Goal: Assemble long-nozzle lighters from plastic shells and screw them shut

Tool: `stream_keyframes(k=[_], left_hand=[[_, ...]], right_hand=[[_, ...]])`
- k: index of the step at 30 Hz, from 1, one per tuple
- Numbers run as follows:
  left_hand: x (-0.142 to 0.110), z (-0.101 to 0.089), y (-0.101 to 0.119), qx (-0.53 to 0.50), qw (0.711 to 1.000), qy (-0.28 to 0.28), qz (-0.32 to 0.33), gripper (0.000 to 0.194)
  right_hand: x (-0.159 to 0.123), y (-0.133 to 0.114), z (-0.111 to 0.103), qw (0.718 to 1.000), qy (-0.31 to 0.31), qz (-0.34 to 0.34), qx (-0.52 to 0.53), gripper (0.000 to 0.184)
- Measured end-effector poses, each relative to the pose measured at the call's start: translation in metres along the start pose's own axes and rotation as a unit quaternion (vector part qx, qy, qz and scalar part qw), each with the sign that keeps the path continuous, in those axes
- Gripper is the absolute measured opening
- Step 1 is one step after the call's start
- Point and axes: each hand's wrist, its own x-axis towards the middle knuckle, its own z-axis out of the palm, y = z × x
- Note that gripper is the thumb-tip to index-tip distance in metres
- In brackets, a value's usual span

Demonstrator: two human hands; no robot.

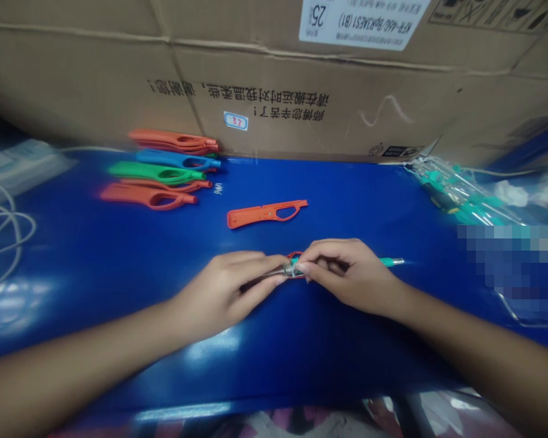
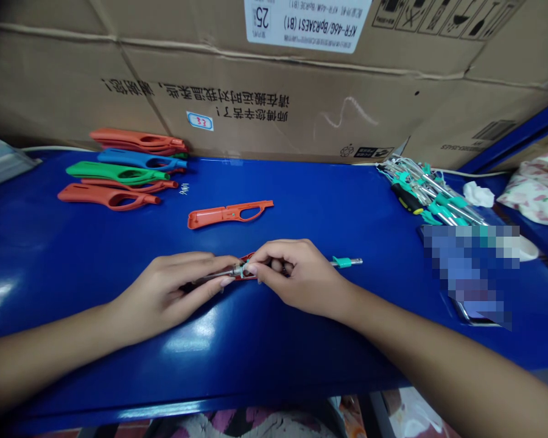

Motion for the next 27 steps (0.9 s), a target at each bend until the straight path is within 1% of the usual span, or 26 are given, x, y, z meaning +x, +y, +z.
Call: stream_keyframes(k=[5,10,20,27], left_hand=[[0.0022,-0.0007,0.0025,0.000,0.999,0.021,-0.036,0.022],[0.0033,-0.0002,0.0016,-0.012,0.999,0.034,-0.040,0.018],[0.0004,0.0013,-0.0014,-0.053,0.997,0.019,-0.044,0.022],[-0.0009,0.0011,-0.0031,-0.049,0.998,0.011,-0.039,0.024]], right_hand=[[-0.0002,-0.0033,-0.0022,0.999,0.017,0.040,0.031,0.022],[-0.0003,-0.0038,-0.0027,0.997,0.028,0.052,0.056,0.024],[0.0005,-0.0043,0.0000,0.996,0.024,0.059,0.056,0.022],[0.0005,-0.0053,0.0007,0.996,0.017,0.065,0.051,0.022]])
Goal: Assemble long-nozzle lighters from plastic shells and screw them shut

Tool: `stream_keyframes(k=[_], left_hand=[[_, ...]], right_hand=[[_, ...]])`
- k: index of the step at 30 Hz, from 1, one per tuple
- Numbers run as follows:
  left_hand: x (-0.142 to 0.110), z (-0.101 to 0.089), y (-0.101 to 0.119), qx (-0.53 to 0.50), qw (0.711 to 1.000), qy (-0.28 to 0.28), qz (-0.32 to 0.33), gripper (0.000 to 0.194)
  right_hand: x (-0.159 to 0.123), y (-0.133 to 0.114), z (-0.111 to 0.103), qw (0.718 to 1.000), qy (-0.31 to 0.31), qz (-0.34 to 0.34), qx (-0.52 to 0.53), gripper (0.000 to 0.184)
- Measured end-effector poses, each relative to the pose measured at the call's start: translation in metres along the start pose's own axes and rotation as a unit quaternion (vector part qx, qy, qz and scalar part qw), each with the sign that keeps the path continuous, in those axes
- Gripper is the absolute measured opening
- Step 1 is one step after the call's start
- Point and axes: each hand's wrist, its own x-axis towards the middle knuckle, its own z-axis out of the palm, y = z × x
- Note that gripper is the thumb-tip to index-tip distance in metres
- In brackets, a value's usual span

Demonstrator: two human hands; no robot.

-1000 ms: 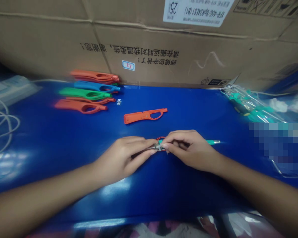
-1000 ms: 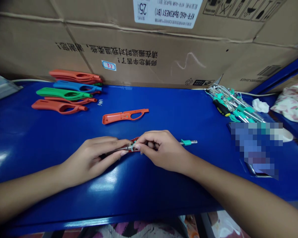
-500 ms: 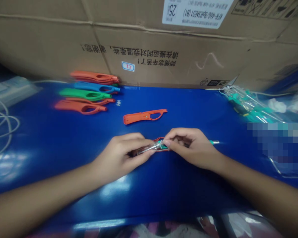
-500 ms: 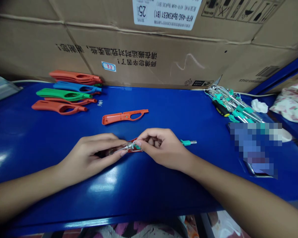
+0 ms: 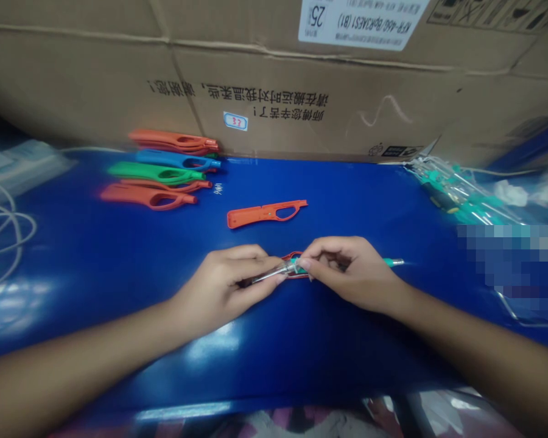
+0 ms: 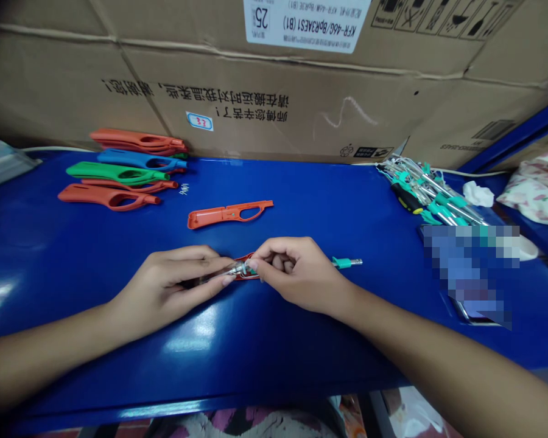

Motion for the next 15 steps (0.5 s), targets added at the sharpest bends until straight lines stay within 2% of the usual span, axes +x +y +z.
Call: stream_keyframes(k=[8,15], left_hand=[[0.001,-0.003,0.003,0.023,1.000,-0.003,0.012,0.023],[0.007,-0.034,0.011,0.078,0.993,-0.087,0.024,0.022]], right_hand=[[-0.001,0.002,-0.001,0.999,-0.003,-0.034,-0.008,0.022],[-0.002,0.006,-0.003,0.999,0.015,-0.040,0.018,0.021]])
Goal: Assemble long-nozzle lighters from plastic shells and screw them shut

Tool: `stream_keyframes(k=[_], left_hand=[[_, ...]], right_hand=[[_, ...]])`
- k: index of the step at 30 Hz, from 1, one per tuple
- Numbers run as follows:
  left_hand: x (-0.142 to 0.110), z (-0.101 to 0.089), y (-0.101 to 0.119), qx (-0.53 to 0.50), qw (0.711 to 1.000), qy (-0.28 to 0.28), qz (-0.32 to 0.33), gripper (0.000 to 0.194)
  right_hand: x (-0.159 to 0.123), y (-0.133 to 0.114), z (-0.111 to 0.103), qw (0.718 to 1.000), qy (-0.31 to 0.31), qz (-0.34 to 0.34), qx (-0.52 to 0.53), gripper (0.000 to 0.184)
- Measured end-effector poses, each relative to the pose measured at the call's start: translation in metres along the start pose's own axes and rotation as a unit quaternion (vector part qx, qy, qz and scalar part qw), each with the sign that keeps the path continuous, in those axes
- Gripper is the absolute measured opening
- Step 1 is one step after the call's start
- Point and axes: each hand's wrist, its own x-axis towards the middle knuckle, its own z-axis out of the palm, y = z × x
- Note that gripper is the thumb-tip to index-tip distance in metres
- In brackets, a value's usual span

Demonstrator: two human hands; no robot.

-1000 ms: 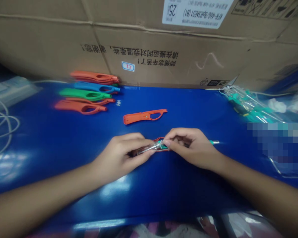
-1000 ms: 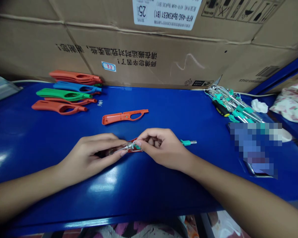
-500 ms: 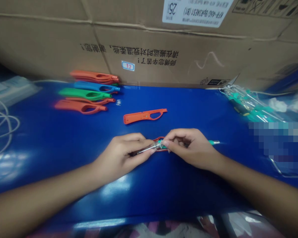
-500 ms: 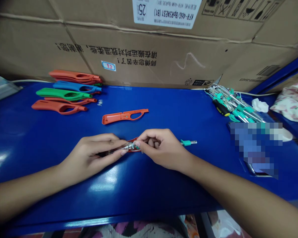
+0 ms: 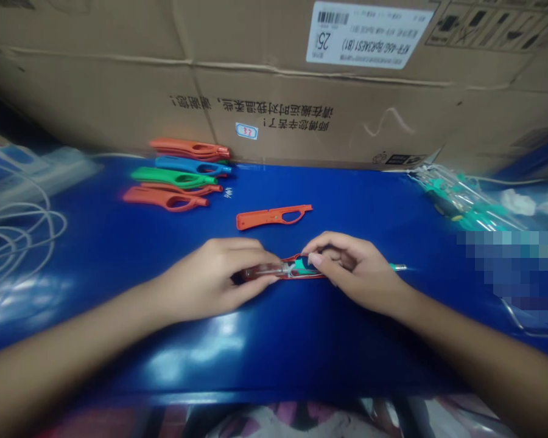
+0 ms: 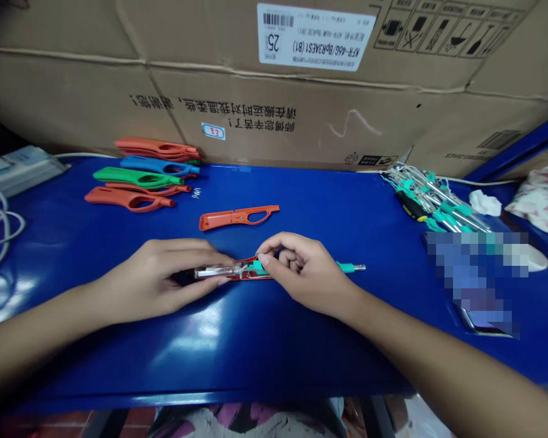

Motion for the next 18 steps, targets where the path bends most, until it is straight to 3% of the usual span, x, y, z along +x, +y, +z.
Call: stream_keyframes(k=[5,11,18], left_hand=[[-0.0006,-0.0066,-0.0044,0.032,0.998,-0.051,-0.005,0.019],[-0.0010,-0.0045,-0.0084,0.055,0.996,-0.069,-0.023,0.021],[0.0006,-0.0110,-0.0053,0.046,0.995,-0.081,-0.029,0.019]], right_hand=[[-0.0006,0.0016,0.0000,1.000,-0.001,0.003,-0.004,0.021],[-0.0015,0.0001,0.0001,0.999,-0.001,-0.012,-0.033,0.020],[-0.0049,-0.0014,0.0001,0.989,0.018,-0.112,-0.098,0.014]])
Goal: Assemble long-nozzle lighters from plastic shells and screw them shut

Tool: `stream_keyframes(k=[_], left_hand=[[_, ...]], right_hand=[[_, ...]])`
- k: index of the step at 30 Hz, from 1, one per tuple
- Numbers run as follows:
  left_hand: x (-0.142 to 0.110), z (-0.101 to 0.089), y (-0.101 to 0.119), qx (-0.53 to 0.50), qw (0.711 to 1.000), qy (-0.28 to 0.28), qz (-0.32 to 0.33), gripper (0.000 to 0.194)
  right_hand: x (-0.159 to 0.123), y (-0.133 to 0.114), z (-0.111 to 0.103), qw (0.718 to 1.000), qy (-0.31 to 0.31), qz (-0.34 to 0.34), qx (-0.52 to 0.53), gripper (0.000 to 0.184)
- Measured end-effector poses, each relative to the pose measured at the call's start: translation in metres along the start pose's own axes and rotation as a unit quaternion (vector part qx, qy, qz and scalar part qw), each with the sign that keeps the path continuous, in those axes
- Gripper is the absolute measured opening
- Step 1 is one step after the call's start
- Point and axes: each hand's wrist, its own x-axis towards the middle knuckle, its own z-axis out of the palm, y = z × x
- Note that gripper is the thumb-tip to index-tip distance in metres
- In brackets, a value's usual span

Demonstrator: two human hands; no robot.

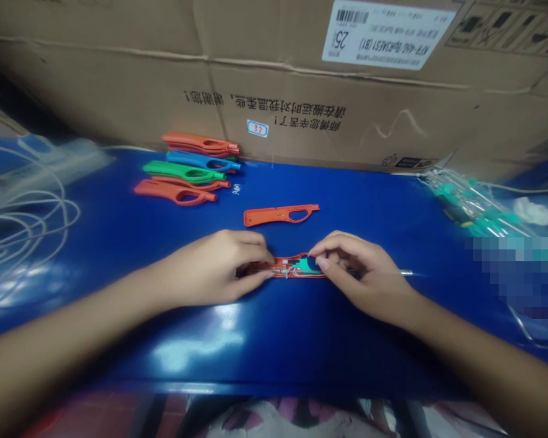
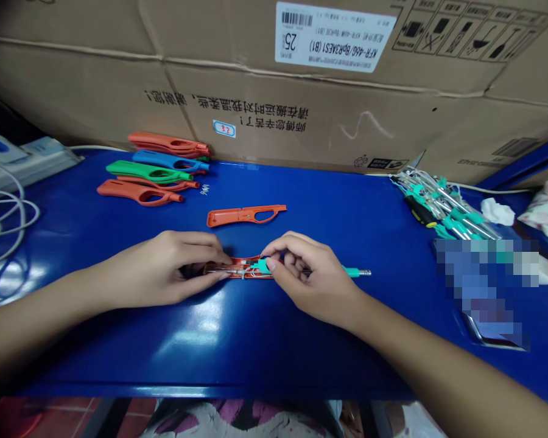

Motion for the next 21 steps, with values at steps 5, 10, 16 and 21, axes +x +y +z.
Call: stream_keyframes(k=[5,10,16,21], left_hand=[[-0.001,-0.003,-0.002,-0.007,1.000,-0.004,-0.003,0.019],[-0.002,-0.004,-0.003,-0.012,1.000,-0.018,-0.016,0.020],[0.001,-0.003,0.001,-0.011,0.999,-0.009,-0.032,0.019],[0.000,-0.003,0.002,-0.015,1.000,0.006,-0.004,0.021]], right_hand=[[0.001,0.001,-0.004,0.977,-0.002,-0.103,-0.186,0.023],[0.000,0.007,-0.004,0.948,-0.080,-0.116,-0.285,0.038],[0.001,0.012,-0.001,0.948,-0.093,-0.110,-0.282,0.037],[0.001,0.004,-0.007,0.921,-0.128,-0.186,-0.318,0.036]])
